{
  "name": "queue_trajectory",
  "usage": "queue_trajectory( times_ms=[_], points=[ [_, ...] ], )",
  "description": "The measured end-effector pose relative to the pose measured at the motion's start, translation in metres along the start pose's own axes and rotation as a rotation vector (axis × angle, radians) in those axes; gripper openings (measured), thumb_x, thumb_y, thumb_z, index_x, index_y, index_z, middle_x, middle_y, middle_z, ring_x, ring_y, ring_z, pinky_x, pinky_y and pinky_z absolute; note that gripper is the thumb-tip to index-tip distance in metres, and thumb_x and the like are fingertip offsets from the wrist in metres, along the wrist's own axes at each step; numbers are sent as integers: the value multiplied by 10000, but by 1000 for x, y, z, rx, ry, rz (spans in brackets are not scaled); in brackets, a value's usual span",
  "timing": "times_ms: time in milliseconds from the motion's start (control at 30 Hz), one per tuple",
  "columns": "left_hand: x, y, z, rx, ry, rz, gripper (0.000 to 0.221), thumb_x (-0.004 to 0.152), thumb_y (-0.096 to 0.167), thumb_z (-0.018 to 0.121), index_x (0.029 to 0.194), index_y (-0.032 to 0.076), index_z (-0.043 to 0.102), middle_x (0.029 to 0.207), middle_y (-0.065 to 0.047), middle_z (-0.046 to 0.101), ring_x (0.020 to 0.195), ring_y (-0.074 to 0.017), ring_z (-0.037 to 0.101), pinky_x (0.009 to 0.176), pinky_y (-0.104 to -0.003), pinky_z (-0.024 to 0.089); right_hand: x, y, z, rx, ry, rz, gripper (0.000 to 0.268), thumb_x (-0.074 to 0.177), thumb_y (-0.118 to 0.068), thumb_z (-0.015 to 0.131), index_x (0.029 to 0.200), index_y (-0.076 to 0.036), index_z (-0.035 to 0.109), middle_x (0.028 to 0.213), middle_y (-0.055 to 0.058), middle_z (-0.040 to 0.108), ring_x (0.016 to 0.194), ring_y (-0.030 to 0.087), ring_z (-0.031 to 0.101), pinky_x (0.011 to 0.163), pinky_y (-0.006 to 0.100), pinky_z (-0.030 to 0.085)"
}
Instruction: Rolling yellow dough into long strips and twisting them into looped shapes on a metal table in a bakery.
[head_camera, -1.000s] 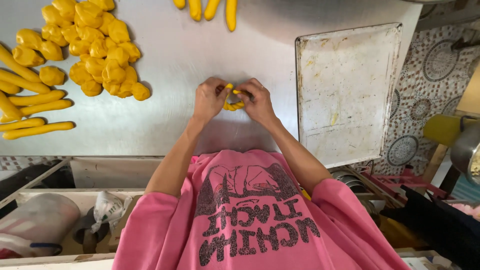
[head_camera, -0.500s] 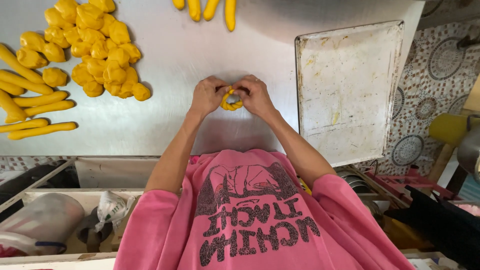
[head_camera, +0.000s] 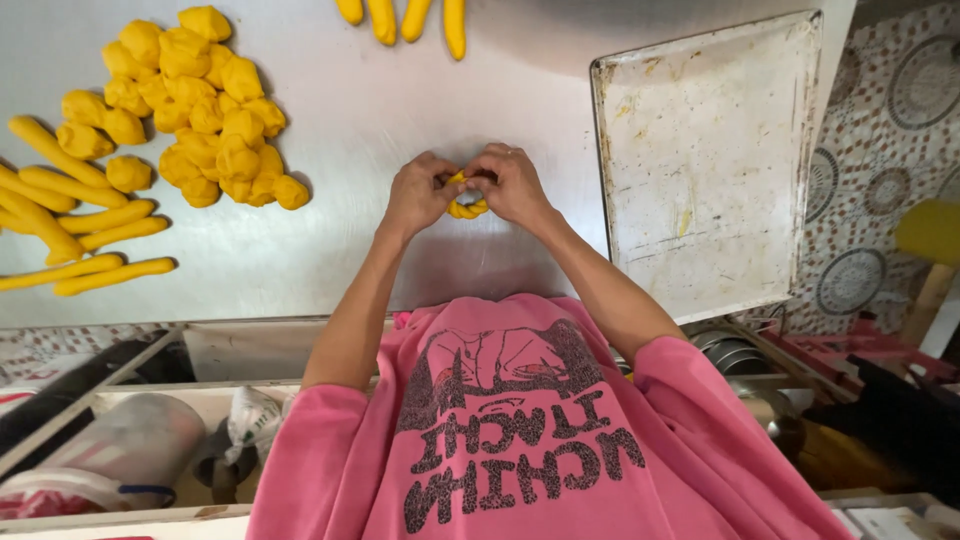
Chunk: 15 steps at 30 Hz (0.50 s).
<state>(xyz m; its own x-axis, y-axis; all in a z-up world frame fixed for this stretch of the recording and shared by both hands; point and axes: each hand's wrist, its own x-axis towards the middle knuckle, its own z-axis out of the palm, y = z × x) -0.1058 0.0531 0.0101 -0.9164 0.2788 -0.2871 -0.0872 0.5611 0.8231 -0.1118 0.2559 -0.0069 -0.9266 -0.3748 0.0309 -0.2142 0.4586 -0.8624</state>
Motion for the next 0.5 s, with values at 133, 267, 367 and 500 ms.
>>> queue_trajectory(
  times_ms=[133,267,367,500],
  points=[
    [1,5,-2,-1,11,7,209,877,140,809,1053,32,777,882,-159,673,834,-359,704,714,-443,563,5,-12,-8,71,5,-2,48,902,-46,777,910,-93,769,855,102,715,860,348,690,836,452,503],
    [2,5,-1,47,-4,46,191,891,109,791,1064,31,777,870,-163,669,825,-357,701,708,-433,569,2,6,-20,212,143,29,123,919,7,750,1034,-35,758,979,174,730,923,397,685,863,474,520],
    [1,7,-1,32,15,58,163,887,88,786,1044,44,788,850,-143,662,766,-323,692,664,-400,561,-5,9,-35,227,190,60,164,909,12,761,1063,-44,765,993,142,729,869,317,671,835,440,527],
    [1,6,-1,11,11,57,170,875,82,798,1039,38,783,843,-133,655,748,-286,685,638,-374,560,-13,10,-36,118,125,75,226,840,-47,834,1056,-52,767,974,155,722,916,376,682,846,486,528]
  ],
)
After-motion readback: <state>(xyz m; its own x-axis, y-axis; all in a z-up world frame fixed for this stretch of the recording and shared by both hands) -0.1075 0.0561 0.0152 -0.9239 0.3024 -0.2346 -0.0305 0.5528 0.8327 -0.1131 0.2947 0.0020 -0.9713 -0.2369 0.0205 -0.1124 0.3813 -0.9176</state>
